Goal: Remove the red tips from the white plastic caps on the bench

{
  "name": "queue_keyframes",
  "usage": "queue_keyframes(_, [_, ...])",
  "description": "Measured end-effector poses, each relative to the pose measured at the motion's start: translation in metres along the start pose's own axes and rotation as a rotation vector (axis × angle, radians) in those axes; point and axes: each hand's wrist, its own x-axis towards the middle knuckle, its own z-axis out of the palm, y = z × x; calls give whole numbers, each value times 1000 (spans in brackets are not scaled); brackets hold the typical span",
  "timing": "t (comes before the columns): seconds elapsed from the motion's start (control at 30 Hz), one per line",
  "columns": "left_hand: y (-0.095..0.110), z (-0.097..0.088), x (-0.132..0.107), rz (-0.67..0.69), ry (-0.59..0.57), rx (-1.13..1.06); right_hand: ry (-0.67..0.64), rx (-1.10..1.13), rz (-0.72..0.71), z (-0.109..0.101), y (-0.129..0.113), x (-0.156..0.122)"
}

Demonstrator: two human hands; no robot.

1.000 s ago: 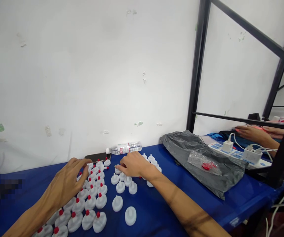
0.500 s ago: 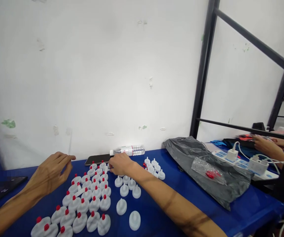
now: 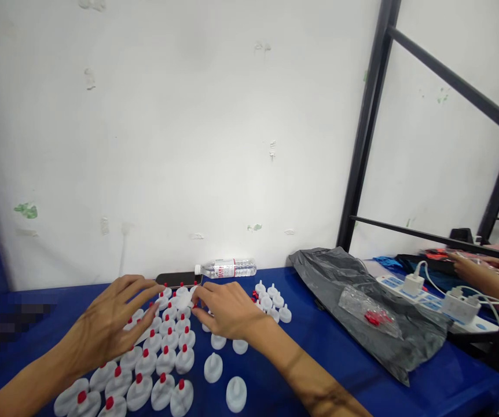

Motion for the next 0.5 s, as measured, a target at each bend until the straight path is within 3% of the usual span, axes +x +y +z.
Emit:
queue_keyframes(0.2, [28,-2,4,84,-45,-74,48,-30,-113,3,-12,-2])
queue_keyframes(0.5, [29,1,7,157,24,-19,45,-66,-85,7,-16,-6])
